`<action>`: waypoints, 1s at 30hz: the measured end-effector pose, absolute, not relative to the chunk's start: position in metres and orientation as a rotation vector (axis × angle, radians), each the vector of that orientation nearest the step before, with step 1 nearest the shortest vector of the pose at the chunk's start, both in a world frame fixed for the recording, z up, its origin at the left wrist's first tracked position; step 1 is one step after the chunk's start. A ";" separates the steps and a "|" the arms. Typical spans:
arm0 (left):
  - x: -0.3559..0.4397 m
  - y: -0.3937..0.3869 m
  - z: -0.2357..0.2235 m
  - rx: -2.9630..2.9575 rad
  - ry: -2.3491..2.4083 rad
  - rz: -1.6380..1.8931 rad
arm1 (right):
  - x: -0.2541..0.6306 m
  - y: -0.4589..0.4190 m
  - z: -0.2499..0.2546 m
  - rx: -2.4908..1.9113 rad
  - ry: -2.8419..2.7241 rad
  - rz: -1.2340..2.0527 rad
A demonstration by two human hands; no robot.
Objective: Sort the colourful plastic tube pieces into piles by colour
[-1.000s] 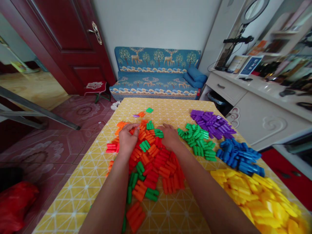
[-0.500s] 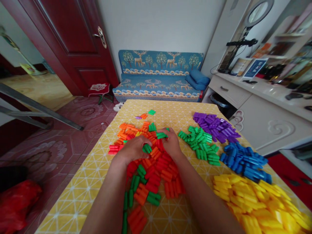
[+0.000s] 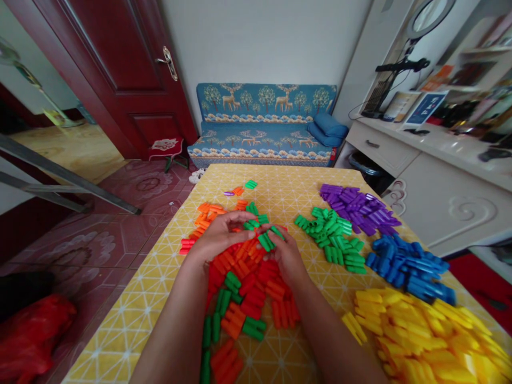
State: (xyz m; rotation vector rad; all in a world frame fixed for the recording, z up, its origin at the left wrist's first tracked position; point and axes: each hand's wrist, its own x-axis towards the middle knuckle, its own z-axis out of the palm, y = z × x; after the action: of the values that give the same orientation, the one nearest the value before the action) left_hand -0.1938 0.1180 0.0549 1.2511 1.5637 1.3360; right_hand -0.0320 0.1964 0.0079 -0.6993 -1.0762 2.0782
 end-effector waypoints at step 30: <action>-0.267 0.047 -0.015 0.617 2.153 1.849 | -0.030 0.194 0.018 -0.823 -0.831 2.147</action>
State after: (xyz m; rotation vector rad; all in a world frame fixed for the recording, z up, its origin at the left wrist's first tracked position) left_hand -0.2673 0.0466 -0.0151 0.6174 2.1533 1.8490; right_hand -0.0303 0.1943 0.0181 -0.8227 -0.8307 2.1467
